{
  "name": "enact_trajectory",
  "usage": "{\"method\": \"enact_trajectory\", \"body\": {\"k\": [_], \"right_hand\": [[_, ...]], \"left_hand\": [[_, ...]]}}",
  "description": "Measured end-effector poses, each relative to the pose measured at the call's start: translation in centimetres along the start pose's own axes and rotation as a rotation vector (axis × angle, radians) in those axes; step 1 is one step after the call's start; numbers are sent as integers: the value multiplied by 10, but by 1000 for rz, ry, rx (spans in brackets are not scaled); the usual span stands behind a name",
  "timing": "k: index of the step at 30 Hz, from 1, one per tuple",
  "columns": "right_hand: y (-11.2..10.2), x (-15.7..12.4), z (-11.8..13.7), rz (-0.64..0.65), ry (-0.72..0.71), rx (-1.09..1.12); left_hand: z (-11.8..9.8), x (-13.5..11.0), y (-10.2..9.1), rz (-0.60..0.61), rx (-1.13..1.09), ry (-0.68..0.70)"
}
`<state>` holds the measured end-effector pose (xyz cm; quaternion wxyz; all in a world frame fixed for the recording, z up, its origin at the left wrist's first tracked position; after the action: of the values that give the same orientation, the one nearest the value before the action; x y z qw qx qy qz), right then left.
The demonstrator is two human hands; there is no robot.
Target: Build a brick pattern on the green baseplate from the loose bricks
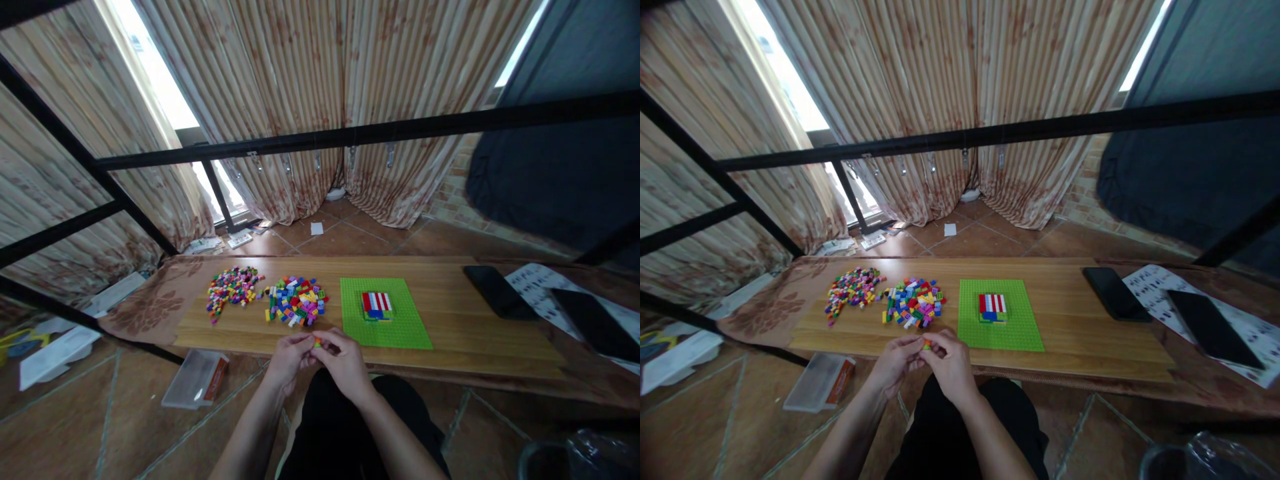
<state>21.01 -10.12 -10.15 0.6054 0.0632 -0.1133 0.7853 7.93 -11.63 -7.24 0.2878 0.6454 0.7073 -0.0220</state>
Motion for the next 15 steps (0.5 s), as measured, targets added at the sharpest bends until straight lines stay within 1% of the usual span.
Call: {"method": "enact_trajectory", "body": {"k": [6, 15], "right_hand": [[2, 4, -4, -10, 12, 0], [4, 7, -10, -8, 118, 2]], "left_hand": [[-2, 3, -1, -25, -17, -29], [-2, 13, -3, -39, 12, -26]]}}
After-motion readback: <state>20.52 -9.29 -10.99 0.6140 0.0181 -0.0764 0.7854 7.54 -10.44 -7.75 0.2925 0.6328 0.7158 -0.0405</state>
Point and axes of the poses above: each hand's wrist, its own x-axis towards the middle knuckle, its own y-axis out of the palm, z = x × y, the point moved 1 cm from there along x, towards the middle knuckle, and after that the axes turned 3 degrees about z, right-handed, at the moved point
